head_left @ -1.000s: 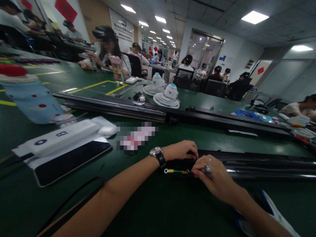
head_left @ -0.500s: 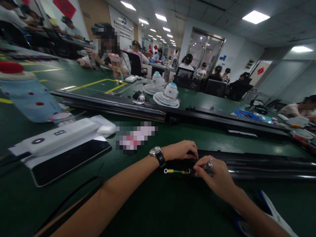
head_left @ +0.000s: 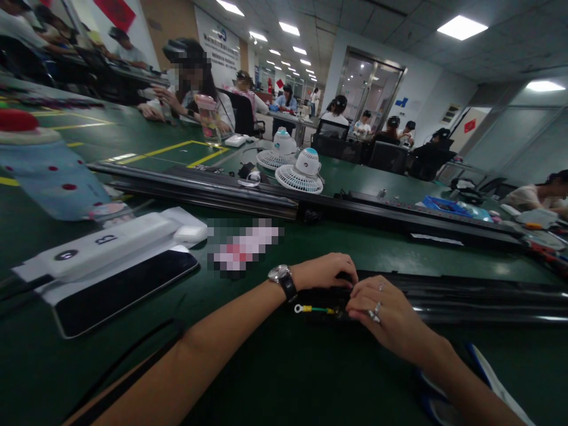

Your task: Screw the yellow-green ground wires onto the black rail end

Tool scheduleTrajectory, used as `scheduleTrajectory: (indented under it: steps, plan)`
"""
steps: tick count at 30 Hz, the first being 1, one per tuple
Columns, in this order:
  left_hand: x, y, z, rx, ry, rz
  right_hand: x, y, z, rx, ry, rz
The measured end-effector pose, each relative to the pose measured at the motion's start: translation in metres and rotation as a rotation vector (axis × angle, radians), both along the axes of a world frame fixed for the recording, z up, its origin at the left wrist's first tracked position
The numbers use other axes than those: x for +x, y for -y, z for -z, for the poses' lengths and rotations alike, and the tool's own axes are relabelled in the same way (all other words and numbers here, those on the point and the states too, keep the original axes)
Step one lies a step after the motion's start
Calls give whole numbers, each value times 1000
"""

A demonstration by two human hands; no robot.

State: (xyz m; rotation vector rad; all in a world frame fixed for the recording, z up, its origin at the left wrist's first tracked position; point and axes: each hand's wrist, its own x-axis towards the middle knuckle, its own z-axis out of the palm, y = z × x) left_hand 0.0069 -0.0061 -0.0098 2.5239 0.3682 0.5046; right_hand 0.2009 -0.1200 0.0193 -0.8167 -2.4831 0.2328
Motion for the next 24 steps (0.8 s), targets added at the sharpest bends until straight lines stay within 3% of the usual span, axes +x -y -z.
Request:
scheduleTrajectory:
  steps: [3,8,12,16,24]
  plan:
    - [0,0,2,6,10,2,6,-2,-1,42,-4,-38]
    - [2,1,-1,-2,24,16,8,-1,3,-47,-210,101]
    - [2,2,-3,-8,22,27,3,2,3,-100,-216,133]
    - [1,1,-2,-4,21,27,2,2,3,-87,-216,153]
    - [-3,2,-6,-9,19,21,12,-3,-1,-25,-403,346]
